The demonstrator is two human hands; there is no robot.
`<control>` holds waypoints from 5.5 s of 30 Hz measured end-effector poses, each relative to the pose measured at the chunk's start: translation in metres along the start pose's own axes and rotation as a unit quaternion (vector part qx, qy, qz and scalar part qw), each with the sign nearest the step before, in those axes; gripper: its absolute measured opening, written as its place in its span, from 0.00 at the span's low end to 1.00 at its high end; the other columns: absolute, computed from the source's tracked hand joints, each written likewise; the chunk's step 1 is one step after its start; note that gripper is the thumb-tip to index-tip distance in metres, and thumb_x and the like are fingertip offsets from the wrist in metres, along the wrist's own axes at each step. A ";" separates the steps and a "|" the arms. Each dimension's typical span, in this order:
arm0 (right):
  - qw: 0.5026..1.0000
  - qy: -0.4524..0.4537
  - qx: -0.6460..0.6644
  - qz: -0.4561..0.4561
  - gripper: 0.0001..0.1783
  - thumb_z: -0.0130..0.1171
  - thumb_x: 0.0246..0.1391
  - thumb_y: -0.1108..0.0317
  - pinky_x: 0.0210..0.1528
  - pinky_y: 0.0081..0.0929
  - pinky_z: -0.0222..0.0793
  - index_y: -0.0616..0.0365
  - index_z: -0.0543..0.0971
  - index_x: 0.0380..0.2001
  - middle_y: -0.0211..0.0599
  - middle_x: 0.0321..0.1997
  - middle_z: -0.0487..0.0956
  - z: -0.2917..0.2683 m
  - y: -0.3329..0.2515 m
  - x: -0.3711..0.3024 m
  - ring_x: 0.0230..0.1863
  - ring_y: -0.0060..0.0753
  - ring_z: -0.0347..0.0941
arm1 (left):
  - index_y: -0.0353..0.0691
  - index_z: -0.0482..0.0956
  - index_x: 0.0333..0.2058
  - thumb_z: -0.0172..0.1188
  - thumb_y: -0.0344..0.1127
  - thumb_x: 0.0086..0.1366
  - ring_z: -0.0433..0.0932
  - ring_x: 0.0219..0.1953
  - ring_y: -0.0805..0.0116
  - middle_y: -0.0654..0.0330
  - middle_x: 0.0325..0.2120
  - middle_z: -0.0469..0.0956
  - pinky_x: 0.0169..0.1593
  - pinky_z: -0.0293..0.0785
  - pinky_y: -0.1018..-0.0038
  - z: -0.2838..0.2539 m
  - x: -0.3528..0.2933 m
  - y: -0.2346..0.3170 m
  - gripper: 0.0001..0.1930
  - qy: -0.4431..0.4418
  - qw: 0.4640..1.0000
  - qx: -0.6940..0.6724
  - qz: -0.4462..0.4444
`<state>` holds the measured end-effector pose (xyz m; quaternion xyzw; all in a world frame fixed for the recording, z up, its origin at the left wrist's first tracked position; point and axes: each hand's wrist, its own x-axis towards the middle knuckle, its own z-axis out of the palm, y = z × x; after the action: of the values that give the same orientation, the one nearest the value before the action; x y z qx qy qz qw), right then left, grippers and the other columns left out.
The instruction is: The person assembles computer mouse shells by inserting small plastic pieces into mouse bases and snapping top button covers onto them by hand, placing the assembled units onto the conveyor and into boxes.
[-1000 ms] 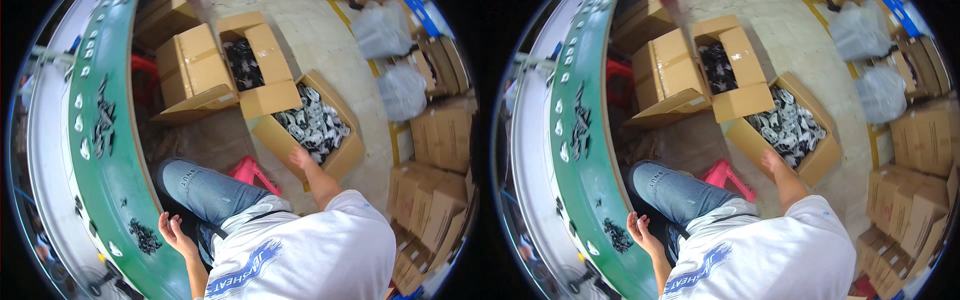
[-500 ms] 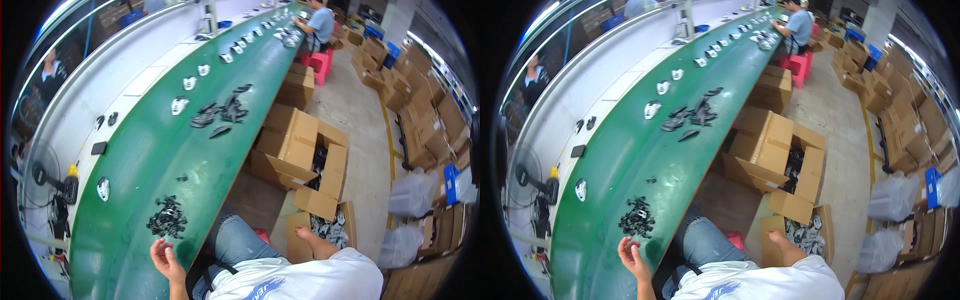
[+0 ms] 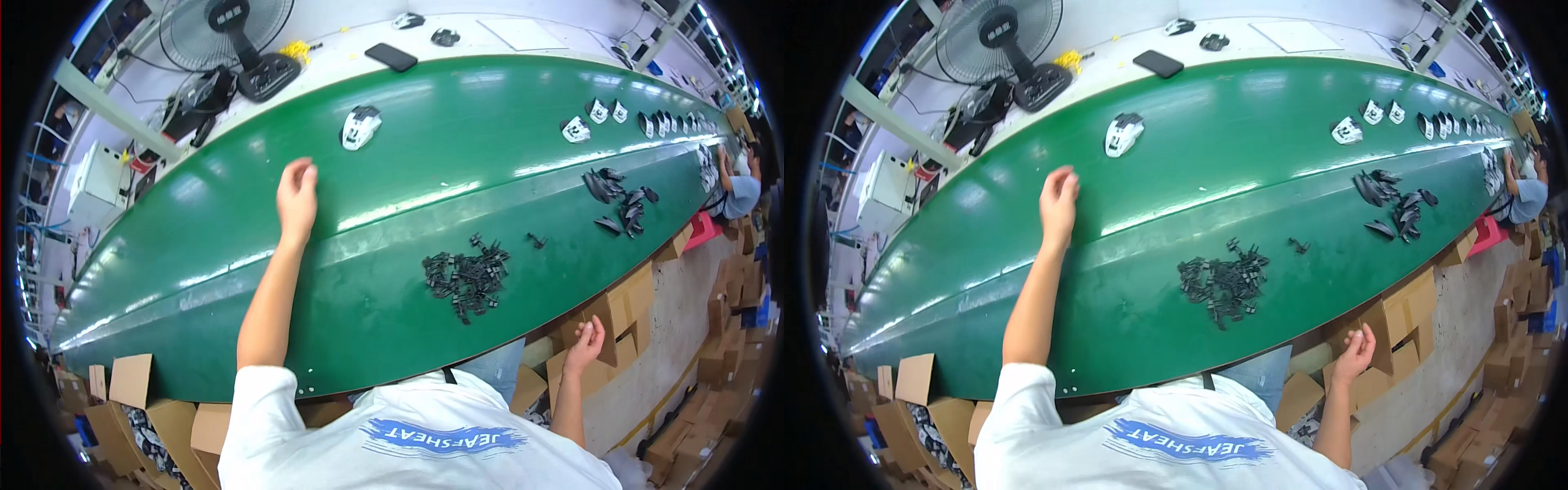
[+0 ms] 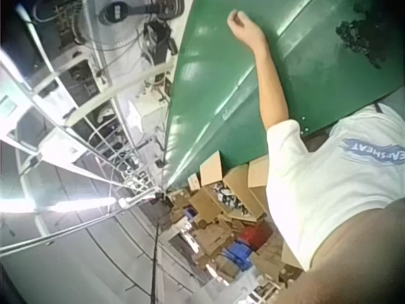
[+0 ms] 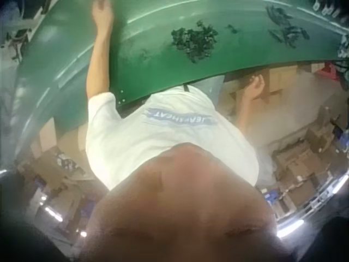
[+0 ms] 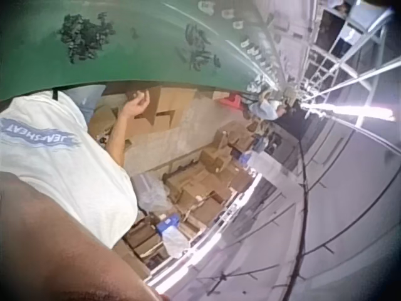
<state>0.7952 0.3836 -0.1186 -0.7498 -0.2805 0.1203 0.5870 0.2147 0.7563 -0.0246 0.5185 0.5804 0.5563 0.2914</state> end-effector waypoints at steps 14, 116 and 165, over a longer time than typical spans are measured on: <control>0.950 -0.195 -0.189 -0.152 0.19 0.67 0.63 0.67 0.38 0.31 0.76 0.59 0.82 0.56 0.38 0.39 0.83 0.165 -0.192 0.022 0.32 0.29 0.78 | 0.34 0.67 0.62 0.73 0.50 0.61 0.76 0.60 0.51 0.46 0.55 0.77 0.63 0.71 0.59 0.099 0.047 0.005 0.39 -0.063 0.979 0.178 0.073; 0.751 -0.216 0.111 -0.614 0.15 0.77 0.43 0.74 0.51 0.34 0.60 0.46 0.84 0.33 0.15 0.29 0.83 0.371 -0.373 0.033 0.35 0.25 0.78 | 0.35 0.71 0.65 0.34 0.48 0.81 0.78 0.60 0.62 0.54 0.60 0.79 0.66 0.72 0.63 0.103 -0.033 0.173 0.29 -0.289 0.710 -0.631 -0.118; 0.697 -0.492 0.177 -0.490 0.19 0.66 0.52 0.73 0.53 0.37 0.74 0.58 0.86 0.50 0.42 0.50 0.85 0.358 -0.373 0.019 0.47 0.44 0.81 | 0.35 0.68 0.66 0.40 0.55 0.79 0.78 0.55 0.64 0.52 0.53 0.78 0.61 0.75 0.65 0.109 -0.034 0.184 0.31 -0.098 0.845 -0.526 -0.005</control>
<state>0.5241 0.7431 0.1372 -0.2221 -0.8306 0.2143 0.4635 0.3755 0.7338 0.1191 0.3362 0.1722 0.7231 0.5783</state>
